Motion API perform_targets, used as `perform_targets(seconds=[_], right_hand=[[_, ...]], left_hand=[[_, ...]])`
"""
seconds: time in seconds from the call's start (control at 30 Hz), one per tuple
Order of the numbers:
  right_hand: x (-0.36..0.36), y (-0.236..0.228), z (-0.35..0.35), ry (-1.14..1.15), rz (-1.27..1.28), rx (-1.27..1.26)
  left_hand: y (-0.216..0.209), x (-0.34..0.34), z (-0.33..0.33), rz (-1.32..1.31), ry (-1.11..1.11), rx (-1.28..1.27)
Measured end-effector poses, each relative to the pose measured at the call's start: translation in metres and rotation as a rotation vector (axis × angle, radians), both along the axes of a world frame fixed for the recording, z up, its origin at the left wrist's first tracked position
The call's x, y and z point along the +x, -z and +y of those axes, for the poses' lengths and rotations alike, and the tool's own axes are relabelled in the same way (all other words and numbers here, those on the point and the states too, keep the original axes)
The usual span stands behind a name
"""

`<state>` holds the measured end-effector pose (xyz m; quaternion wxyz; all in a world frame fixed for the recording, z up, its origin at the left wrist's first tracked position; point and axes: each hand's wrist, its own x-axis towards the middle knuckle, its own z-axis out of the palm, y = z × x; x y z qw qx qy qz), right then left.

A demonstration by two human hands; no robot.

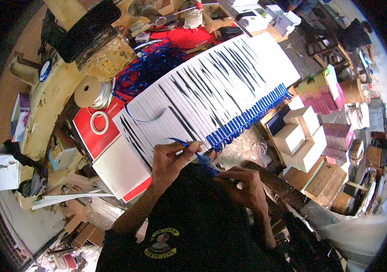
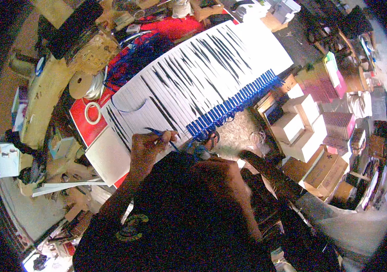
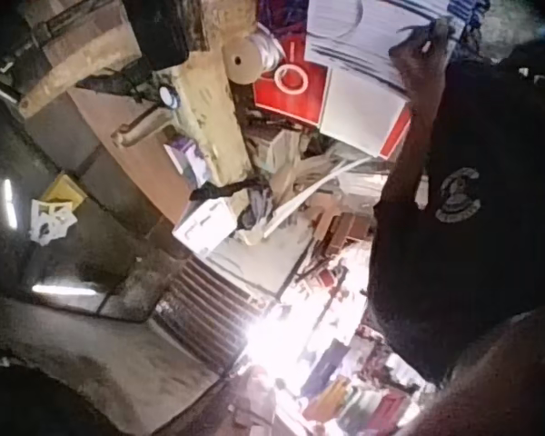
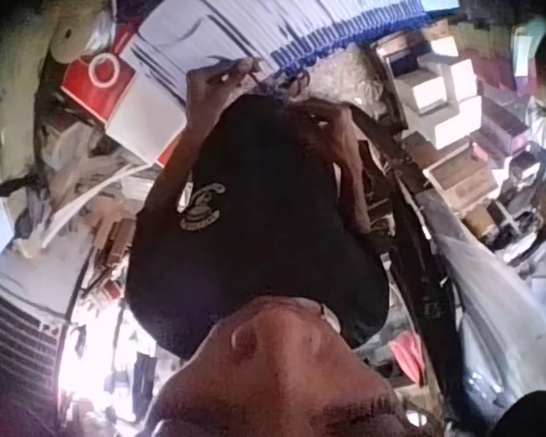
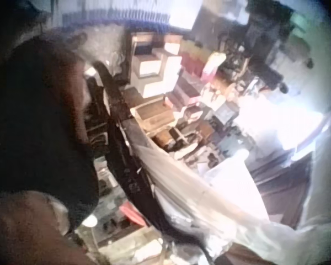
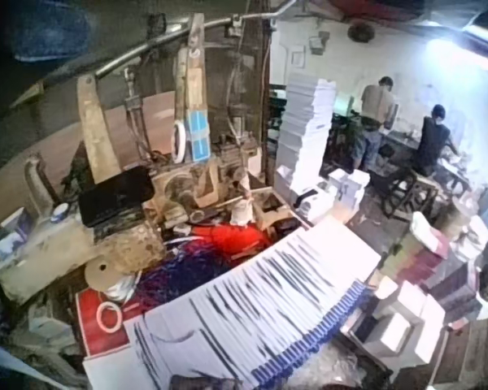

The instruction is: The person attaches ribbons to paper sheets by picking ribbons from a pile and threading them through the edge holes of each sheet by hand.

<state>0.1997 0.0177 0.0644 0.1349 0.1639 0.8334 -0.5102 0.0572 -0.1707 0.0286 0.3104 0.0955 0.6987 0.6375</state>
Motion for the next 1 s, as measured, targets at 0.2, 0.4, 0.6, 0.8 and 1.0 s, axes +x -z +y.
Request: perform_targets(seconds=[0.2,0.4,0.6,0.8,1.0], right_hand=[[-0.015,-0.005,-0.011,0.115,0.078,0.027],[-0.020,0.002,-0.022,0.259,-0.065,-0.416],[-0.020,-0.003,-0.020,0.169,-0.181,-0.232],[-0.023,0.047,-0.016,0.352,-0.045,-0.263],[-0.030,0.071,-0.013,0.394,0.062,-0.322]], left_hand=[[0.008,0.012,-0.002,0.128,0.177,-0.013],[0.017,0.035,0.000,0.019,0.188,0.054],[0.008,0.025,-0.001,0.085,0.061,-0.009],[0.020,-0.014,0.006,0.584,0.034,-0.170],[0.045,-0.032,0.011,0.893,0.144,-0.267]])
